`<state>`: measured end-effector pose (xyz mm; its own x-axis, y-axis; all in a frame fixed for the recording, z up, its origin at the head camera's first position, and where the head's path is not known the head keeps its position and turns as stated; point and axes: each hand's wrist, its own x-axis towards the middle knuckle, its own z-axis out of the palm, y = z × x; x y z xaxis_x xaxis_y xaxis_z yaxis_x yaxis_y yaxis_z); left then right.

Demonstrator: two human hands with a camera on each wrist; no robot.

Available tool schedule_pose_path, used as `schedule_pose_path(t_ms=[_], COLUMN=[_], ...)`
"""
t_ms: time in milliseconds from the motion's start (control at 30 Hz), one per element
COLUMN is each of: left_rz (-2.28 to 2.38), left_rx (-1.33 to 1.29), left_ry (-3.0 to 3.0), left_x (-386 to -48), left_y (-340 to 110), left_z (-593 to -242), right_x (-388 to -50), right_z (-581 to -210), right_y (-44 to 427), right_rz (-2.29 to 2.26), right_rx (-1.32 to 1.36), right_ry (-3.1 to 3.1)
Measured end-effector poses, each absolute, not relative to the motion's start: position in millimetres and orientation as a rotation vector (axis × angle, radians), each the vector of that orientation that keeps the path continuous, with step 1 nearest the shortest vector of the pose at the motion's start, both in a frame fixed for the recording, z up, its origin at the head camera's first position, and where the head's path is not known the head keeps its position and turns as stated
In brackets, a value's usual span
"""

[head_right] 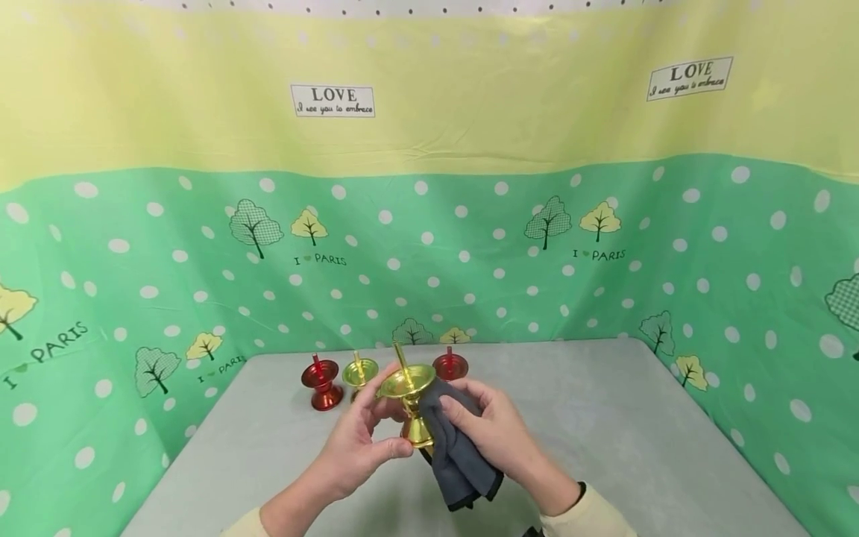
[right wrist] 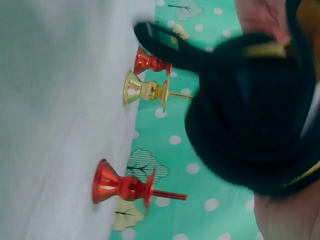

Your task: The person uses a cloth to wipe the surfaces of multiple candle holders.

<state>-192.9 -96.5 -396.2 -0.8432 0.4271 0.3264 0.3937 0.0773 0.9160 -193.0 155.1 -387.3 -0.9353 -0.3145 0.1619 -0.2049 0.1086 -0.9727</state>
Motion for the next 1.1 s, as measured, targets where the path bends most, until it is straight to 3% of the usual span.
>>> schedule_pose_path(t_ms=[267,567,700,933,1100], left_rz=[2.011,1.867,1.876,1.977,1.941], left_rx=[0.723,0.711,0.732,0.715,0.653], left_ry=[2.292,2.504,2.452,2.146,2.161], left_x=[-193,-186,-186,-191,-195], left_y=[-89,-84,-88,-93,-95], left_z=[-390,-390,-389,-391,-394], right_x=[-174,-166,-167,-178,-172], right_z=[-385,-390,-388,-384,-389], right_y=[136,128,133,145,139], right_rz=[-2.03,-1.784,-1.794,-1.864,-1.617], right_rx=[-0.444,-0.781,-0.83,-0.635,-0.964], right_ry=[2.761,3.16,3.086,2.729,3.095])
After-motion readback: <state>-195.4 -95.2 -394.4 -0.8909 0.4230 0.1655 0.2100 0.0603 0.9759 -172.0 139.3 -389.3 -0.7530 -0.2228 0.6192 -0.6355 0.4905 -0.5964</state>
